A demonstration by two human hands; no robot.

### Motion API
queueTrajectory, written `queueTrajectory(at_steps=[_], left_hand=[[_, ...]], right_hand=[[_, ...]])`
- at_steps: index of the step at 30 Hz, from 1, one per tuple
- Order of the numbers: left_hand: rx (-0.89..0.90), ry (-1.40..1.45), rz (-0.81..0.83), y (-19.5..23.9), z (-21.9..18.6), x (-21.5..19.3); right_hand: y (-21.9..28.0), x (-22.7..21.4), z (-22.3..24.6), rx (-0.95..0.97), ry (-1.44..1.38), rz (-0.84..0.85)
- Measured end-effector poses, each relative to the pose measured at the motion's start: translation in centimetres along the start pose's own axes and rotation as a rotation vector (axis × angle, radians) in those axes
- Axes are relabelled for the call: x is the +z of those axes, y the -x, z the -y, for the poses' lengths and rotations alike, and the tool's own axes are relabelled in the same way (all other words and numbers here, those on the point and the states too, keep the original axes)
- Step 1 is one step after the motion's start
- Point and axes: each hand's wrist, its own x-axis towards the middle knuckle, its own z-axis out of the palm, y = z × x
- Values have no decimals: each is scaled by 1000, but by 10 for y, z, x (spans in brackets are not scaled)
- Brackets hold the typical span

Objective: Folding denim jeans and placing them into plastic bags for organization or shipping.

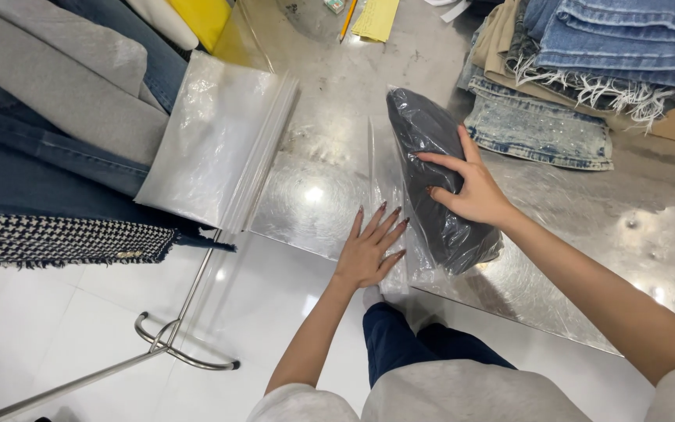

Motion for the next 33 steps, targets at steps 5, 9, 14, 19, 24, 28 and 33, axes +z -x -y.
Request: queueTrajectory(at_steps=[5, 9, 14, 19, 24, 28, 33], left_hand=[[-180, -98, -48, -7, -19, 17], [-249, -138, -8, -13, -26, 12], [-266, -86, 22, -28, 12, 30], [-224, -223, 165, -63, 48, -4], [-366, -290, 386, -87, 51, -44], [-417, -250, 345, -81, 57, -40], [-319, -61, 55, -56, 85, -7]], right_hand=[[1, -1, -2, 5, 7, 3], [-1, 16, -10, -53, 43, -18], [0, 29, -9, -63, 153, -30], [-2, 37, -3, -27, 223, -21], [-4, 47, 7, 1, 307, 4], [-5, 69, 25, 50, 398, 34], [-8, 110, 31, -30, 638, 9]])
